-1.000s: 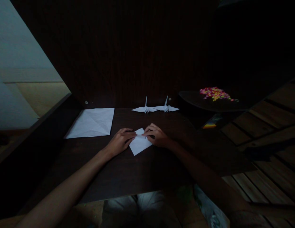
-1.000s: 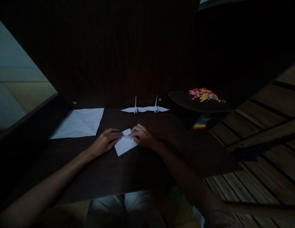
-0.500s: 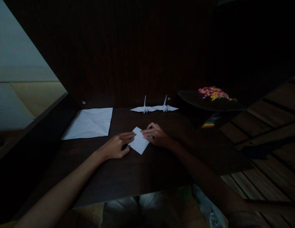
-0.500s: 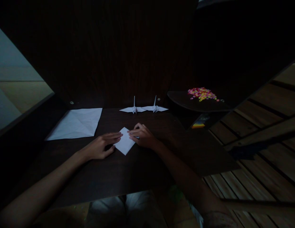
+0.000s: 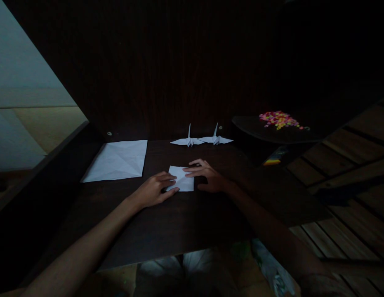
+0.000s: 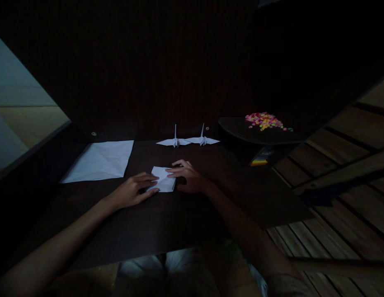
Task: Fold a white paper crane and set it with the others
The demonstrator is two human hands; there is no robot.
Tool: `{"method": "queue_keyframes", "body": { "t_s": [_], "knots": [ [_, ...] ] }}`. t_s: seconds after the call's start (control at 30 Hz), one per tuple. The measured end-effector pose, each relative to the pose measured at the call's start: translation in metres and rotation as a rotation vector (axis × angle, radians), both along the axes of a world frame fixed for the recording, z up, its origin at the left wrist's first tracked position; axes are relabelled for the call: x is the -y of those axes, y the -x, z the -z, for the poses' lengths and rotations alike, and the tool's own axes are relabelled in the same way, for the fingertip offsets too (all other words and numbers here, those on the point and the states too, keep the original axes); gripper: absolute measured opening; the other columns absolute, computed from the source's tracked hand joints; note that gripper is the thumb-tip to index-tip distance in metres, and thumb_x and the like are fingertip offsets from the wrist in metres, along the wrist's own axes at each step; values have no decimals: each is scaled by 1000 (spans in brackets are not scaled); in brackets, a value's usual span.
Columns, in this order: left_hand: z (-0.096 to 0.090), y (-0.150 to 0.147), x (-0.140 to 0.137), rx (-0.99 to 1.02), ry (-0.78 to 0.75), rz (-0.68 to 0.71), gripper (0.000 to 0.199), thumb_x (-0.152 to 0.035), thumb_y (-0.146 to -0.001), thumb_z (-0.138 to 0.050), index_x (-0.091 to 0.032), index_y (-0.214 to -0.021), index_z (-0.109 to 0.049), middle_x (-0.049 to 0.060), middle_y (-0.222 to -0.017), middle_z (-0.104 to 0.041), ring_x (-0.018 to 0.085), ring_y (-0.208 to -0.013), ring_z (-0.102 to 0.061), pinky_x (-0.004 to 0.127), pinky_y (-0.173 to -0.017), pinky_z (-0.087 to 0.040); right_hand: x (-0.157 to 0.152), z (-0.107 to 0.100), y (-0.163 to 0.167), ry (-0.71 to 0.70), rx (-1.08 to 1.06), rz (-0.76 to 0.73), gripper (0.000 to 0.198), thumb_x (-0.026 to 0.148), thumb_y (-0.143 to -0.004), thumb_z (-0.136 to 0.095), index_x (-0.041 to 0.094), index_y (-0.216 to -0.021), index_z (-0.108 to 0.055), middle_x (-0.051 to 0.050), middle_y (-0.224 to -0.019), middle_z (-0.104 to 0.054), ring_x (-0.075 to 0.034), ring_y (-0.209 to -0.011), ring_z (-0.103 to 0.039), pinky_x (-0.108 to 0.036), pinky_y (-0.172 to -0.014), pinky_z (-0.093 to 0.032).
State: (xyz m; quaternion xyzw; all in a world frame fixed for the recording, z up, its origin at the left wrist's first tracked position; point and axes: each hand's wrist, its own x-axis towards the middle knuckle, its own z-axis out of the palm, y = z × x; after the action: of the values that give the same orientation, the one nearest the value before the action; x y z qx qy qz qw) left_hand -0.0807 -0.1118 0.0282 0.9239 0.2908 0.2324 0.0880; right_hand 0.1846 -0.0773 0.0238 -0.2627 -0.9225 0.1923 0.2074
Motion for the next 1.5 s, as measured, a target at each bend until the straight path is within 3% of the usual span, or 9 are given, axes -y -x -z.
{"method": "queue_keyframes", "body": {
  "t_s": [0.3, 0.67, 1.03, 1.17, 1.27, 1.37, 1.5],
  "knots": [
    [2, 0, 1, -14, -39, -12, 28, -38, -90, -57, -15, -99, -71, 11, -109, -69, 22, -98, -63, 38, -88, -53, 3, -1, 0, 34, 14, -6, 48, 45, -73, -73, 25, -116, -67, -7, -133, -58, -29, -124, -42, -53, -100, -34],
    [4, 1, 0, -75, -87, 5, 32, -41, -90, -56, -19, -110, -69, 11, -112, -66, 23, -102, -60, 42, -90, -51, 3, -2, -3, 62, 41, 0, 55, 48, -66, -79, 29, -116, -67, -5, -135, -56, -30, -126, -41, -54, -101, -32],
    [1, -2, 5, -112, -73, -27, 26, -30, -94, -49, -19, -103, -71, 9, -112, -63, 23, -103, -58, 40, -92, -48, 3, -1, -3, 53, 24, 1, 53, 47, -70, -76, 24, -117, -67, -7, -135, -56, -29, -124, -42, -52, -101, -35],
    [0, -4, 5, -108, -81, -18, 26, -29, -95, -47, -19, -104, -70, 9, -107, -66, 22, -102, -58, 40, -91, -48, 3, -1, -1, 56, -14, 13, 43, 44, -72, -76, 25, -111, -70, -7, -131, -60, -29, -123, -44, -53, -100, -36],
    [-1, -5, 5, -89, -54, -1, 26, -29, -95, -47, -19, -105, -69, 8, -104, -68, 22, -100, -59, 40, -91, -48, 2, 0, 1, 71, -37, 43, 26, 39, -82, -68, 25, -103, -73, -6, -126, -64, -26, -119, -48, -50, -99, -39],
    [-4, -6, 7, -57, -25, 12, 28, -31, -96, -46, -20, -112, -66, 8, -102, -68, 20, -96, -60, 38, -89, -48, 2, 1, 5, 92, -74, 111, 22, 34, -88, -60, 24, -103, -73, -5, -118, -68, -24, -114, -52, -48, -98, -41],
    [-5, -10, 12, -5, 17, 32, 33, -32, -96, -45, -18, -121, -62, 10, -99, -67, 20, -97, -59, 38, -90, -48, 1, 4, 9, 87, -144, 180, 16, 31, -85, -64, 23, -94, -74, -5, -108, -72, -23, -107, -55, -45, -94, -45]
  ]
}}
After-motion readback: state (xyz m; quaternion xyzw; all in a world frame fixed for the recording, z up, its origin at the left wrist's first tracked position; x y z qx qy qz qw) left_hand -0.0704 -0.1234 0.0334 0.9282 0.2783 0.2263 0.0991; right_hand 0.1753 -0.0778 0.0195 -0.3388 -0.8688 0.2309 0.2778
